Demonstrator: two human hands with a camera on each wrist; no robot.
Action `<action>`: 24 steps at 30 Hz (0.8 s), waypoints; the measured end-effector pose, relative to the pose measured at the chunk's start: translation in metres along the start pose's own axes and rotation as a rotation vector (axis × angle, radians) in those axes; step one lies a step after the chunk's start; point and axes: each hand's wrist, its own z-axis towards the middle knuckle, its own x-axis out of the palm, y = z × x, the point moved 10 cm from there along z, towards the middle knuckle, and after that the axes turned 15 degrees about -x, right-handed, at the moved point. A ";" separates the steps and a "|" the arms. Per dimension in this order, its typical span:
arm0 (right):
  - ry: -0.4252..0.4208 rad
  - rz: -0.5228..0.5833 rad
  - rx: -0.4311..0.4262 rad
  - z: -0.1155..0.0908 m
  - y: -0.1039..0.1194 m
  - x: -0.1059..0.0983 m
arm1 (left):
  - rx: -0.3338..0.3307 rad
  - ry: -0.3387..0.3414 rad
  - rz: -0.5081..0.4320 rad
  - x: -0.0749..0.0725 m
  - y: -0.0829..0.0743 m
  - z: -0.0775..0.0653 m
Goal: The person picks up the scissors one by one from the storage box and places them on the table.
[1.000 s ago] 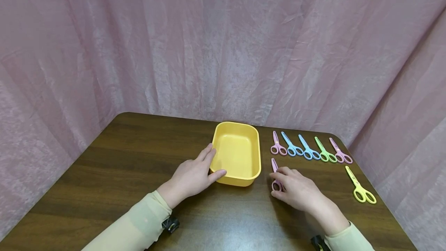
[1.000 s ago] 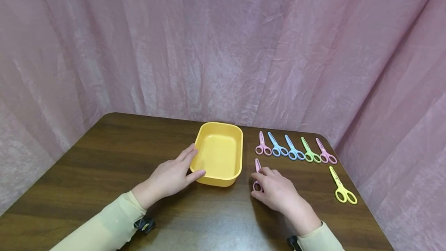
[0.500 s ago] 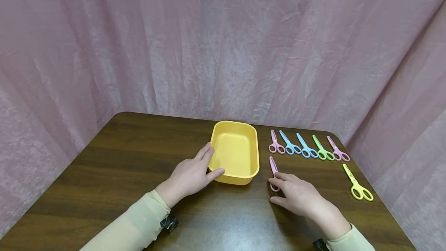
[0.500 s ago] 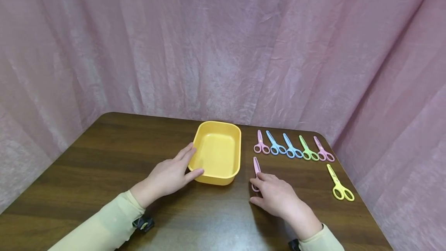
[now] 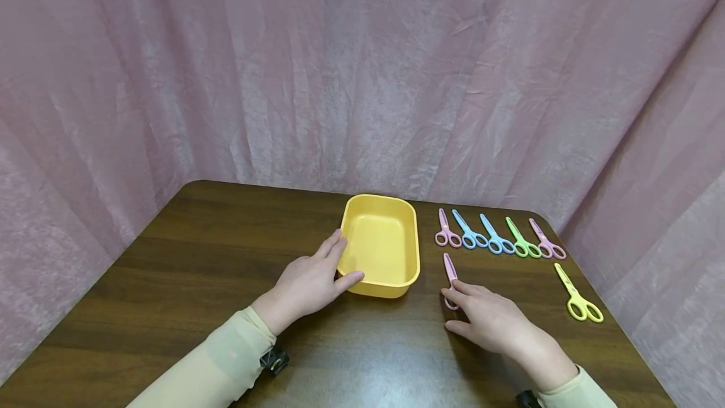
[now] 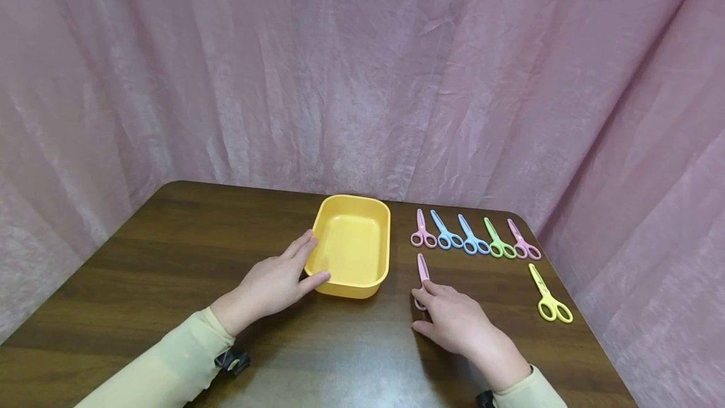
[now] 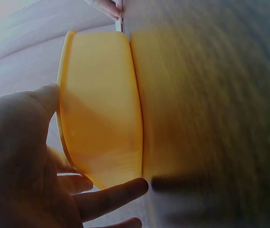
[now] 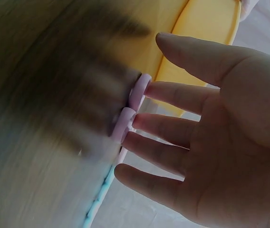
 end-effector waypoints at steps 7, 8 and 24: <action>0.005 -0.017 0.025 -0.011 -0.011 -0.002 | -0.002 0.006 -0.004 0.000 0.000 0.000; 0.007 -0.019 0.028 -0.013 -0.012 -0.002 | -0.002 0.006 -0.004 0.000 0.000 0.000; 0.003 -0.046 0.092 -0.038 -0.038 -0.002 | -0.012 0.013 -0.005 0.001 0.001 0.000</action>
